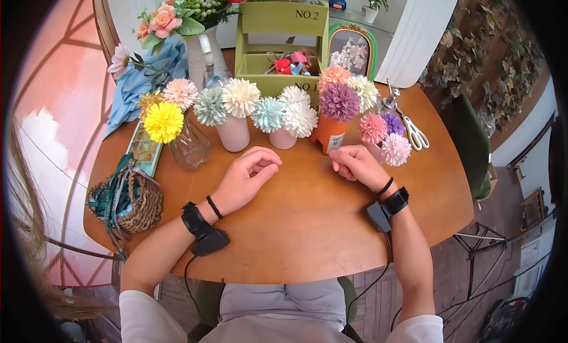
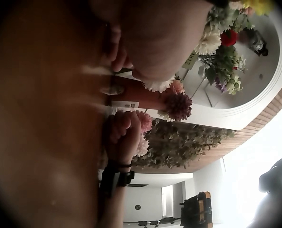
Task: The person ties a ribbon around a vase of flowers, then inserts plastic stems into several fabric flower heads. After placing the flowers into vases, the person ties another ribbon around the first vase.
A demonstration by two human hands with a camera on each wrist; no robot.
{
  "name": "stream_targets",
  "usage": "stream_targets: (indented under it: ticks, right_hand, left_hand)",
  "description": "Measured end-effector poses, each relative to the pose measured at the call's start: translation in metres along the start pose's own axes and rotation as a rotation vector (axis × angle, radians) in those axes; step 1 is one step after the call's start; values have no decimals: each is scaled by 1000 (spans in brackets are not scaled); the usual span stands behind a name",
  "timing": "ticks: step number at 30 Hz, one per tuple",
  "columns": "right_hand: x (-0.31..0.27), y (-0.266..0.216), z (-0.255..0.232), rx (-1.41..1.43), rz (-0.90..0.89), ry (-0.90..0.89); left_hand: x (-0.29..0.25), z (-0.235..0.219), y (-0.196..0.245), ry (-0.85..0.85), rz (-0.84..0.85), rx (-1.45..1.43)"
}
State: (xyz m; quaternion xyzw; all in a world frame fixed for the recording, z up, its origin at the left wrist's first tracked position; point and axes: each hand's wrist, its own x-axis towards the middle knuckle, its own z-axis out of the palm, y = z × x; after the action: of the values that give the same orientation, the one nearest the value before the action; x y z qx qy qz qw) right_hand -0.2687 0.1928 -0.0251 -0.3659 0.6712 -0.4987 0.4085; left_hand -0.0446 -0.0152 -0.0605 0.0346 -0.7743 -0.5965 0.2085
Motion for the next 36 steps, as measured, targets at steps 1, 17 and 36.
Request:
stream_targets:
  ticks: [1,17,36]
  right_hand:
    - [-2,1,-1,2,-2,-12]
    - [-3,1,-8,43,-9,-39]
    - [-2,9,-12,71,-3,22]
  left_hand:
    - [0,0,0,-3,-1,-9]
    - [-5,-2,3,-42,-147,-167]
    - [-5,0,9,-9,-168,-220]
